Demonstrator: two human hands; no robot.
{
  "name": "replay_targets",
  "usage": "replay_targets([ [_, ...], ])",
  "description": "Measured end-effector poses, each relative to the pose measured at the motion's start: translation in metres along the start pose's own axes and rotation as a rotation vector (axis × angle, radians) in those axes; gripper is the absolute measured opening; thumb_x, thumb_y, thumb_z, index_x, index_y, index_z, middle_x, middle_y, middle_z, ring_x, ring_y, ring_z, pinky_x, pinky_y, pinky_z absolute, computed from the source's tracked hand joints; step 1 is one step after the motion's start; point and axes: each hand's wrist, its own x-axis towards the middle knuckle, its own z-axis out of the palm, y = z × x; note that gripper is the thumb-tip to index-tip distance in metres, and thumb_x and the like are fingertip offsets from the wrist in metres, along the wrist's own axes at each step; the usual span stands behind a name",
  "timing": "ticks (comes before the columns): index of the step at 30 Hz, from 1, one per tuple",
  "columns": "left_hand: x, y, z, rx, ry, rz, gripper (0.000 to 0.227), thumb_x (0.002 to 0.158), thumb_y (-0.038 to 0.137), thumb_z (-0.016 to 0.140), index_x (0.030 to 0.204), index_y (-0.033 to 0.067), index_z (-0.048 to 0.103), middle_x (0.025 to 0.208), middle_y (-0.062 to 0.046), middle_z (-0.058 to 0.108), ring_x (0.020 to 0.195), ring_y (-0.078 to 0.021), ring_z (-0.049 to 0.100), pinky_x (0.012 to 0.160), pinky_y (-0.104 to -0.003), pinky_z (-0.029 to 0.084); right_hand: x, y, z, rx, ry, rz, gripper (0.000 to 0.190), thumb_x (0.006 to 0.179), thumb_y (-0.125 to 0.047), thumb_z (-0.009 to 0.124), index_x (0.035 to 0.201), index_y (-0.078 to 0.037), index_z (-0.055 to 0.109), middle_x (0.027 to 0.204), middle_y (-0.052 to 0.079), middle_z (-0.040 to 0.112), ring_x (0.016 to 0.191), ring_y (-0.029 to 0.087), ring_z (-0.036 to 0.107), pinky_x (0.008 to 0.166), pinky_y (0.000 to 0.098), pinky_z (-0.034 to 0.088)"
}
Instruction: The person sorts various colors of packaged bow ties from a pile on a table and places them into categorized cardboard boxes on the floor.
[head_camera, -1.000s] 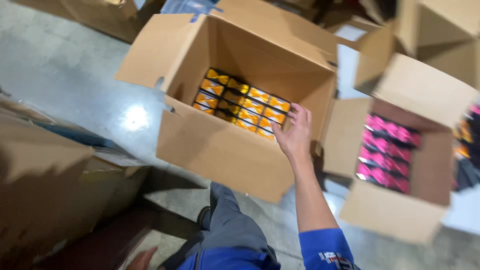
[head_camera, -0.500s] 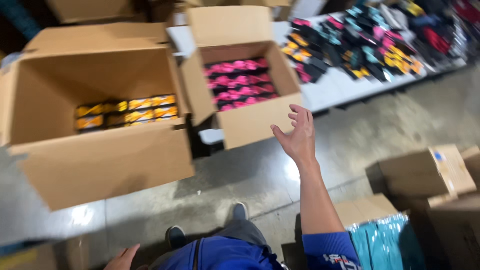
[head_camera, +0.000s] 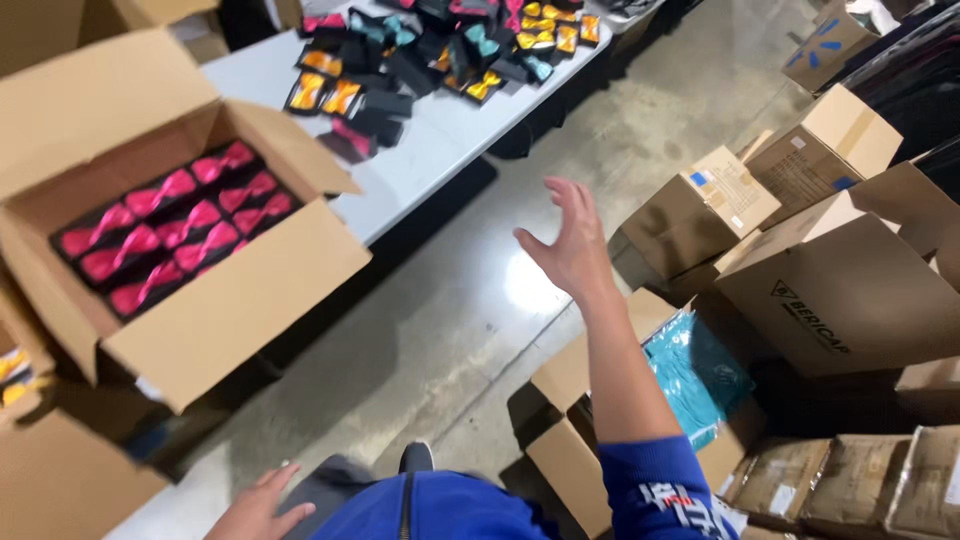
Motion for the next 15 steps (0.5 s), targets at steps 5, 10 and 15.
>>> replay_targets([
  [5,0.049,0.076,-0.062,0.153,-0.233,-0.054,0.087,0.092,0.066,0.069,0.159,0.0285,0.029,0.163,0.0,0.038,0.148,-0.018,0.046,0.122,-0.033,0.039,0.021,0.058,-0.037,-0.077,0.064,0.128,0.062,0.086,-0.027,0.08,0.138,-0.012,0.05,0.136,0.011,0.052,0.121,0.031,0.063,0.096,0.0471,0.05],
  [10,0.136,0.138,-0.102,0.196,-0.22,-0.01,0.085,0.092,0.057,0.075,0.158,0.0238,0.032,0.164,-0.003,0.036,0.152,-0.0201,0.041,0.127,-0.035,0.032,0.072,0.143,-0.043,-0.11,0.079,0.13,0.065,0.083,-0.029,0.081,0.138,-0.01,0.051,0.132,0.011,0.053,0.117,0.029,0.065,0.097,0.0439,0.05],
  [15,0.212,0.29,-0.181,0.077,-0.349,-0.193,0.073,0.101,0.048,0.059,0.162,0.0294,0.025,0.171,0.01,0.024,0.153,-0.014,0.039,0.122,-0.04,0.041,0.146,0.193,-0.068,-0.148,-0.004,0.128,0.063,0.089,-0.026,0.082,0.139,-0.006,0.049,0.135,0.017,0.053,0.118,0.034,0.063,0.095,0.0472,0.053],
])
